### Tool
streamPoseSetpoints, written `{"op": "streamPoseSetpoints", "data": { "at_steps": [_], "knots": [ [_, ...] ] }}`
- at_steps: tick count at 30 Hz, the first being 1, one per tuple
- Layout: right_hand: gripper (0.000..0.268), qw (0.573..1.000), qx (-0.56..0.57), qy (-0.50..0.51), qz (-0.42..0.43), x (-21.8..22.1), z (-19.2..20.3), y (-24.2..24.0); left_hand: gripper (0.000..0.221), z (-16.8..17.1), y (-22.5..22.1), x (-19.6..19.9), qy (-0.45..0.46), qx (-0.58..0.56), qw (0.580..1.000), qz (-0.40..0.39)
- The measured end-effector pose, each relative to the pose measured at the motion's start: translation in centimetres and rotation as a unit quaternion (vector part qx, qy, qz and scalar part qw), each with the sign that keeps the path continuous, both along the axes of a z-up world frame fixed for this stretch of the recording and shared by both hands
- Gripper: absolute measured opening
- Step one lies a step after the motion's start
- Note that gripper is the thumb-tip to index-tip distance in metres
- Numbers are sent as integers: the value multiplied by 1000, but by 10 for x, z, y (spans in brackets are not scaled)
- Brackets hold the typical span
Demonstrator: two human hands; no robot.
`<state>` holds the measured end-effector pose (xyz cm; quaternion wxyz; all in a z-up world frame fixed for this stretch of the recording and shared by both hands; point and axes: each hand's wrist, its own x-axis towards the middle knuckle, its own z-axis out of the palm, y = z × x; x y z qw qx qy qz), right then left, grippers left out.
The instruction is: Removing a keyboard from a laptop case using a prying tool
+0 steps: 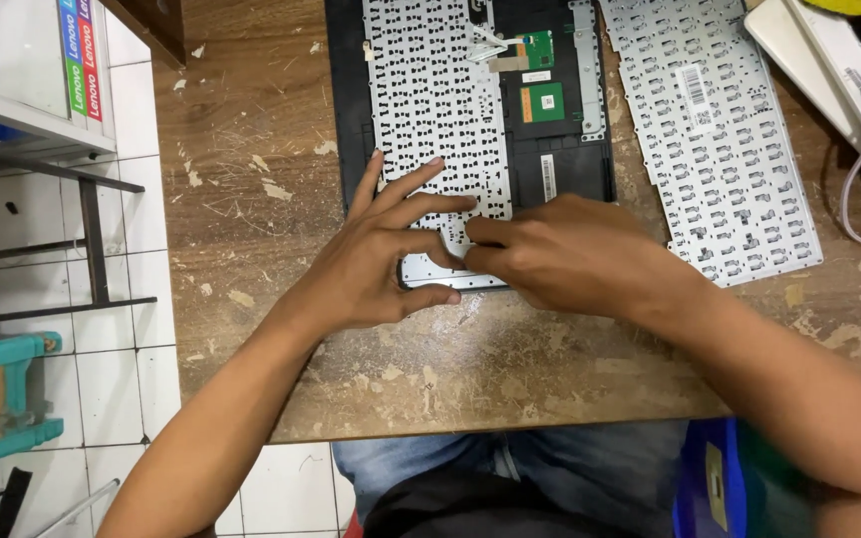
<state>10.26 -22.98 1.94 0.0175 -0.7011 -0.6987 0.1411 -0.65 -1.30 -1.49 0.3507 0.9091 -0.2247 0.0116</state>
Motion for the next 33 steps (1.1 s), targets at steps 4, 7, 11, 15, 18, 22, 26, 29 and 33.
{"op": "streamPoseSetpoints", "data": {
  "at_steps": [4,7,11,15,18,22,26,29,33],
  "knots": [
    [32,999,-44,5,-5,-4,10,7,23,-3,0,0,-5,14,1000,2],
    [37,995,-63,58,-58,-12,23,11,22,0,-2,2,13,25,1000,4],
    [20,947,-134,173,-235,-25,33,14,20,0,-2,0,12,-1,1000,1],
    [19,924,-50,250,-284,-28,20,7,17,2,-3,-2,9,-21,1000,4],
    [18,968,-55,154,-188,-20,14,3,20,-2,-2,-2,4,-22,1000,7],
    [19,996,-47,48,-50,-2,-4,2,20,-1,-3,-1,15,-14,1000,13],
    [19,997,-70,32,-23,-1,4,9,22,-2,-2,-1,15,-12,1000,14],
    [15,987,-127,61,-73,-11,17,14,21,-3,-1,-1,20,-10,1000,17],
    [24,934,-194,166,-250,-30,42,23,20,4,-3,-1,43,-13,999,22]
  ]
}}
